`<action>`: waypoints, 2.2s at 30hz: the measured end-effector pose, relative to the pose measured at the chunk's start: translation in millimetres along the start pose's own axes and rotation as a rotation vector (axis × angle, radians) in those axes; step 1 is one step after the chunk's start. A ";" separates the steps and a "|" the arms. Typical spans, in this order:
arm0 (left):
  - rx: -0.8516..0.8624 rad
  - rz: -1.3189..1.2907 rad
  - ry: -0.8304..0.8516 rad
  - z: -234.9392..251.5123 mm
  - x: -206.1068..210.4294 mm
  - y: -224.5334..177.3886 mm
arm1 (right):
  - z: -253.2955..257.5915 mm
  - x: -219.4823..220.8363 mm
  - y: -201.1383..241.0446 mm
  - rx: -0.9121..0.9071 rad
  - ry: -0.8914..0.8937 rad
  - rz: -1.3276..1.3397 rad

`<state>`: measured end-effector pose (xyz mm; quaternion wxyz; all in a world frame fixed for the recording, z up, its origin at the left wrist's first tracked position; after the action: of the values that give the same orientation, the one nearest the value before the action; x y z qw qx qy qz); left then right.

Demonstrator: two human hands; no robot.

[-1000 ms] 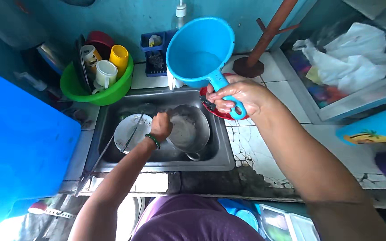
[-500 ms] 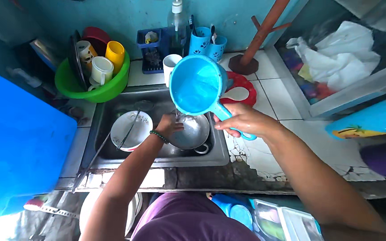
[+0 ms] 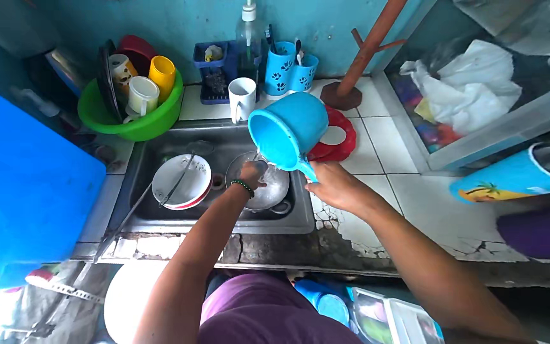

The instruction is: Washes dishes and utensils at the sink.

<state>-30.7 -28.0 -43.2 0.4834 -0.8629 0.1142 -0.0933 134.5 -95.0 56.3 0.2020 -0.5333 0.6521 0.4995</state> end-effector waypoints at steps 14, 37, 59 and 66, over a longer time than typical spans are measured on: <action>0.166 0.398 -0.015 -36.7 -2.6 -17.9 | 8.3 31.0 19.8 -0.040 -0.084 -0.127; 0.146 0.735 0.049 -113.2 -60.6 -53.5 | 54.5 118.7 8.5 -0.319 0.194 -0.135; -0.357 0.130 -0.216 -430.0 -270.4 286.6 | 44.8 149.0 10.8 -0.211 -0.214 -0.206; -0.790 0.295 -0.285 -265.4 -279.1 477.0 | 43.2 151.7 9.5 -0.255 -0.275 -0.196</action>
<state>-420.7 -405.2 -328.7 0.1356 -0.9601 0.1953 0.1473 61.3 -133.1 -78.5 0.2674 -0.5424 0.4948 0.6241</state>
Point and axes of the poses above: each hand's wrist, its own z-axis towards the middle knuckle, its own x-axis out of the palm, y = z × x, the point moved 3 cm from there along z, towards the middle knuckle, and after that the axes turned 12 degrees about y, right-handed, at the moved point
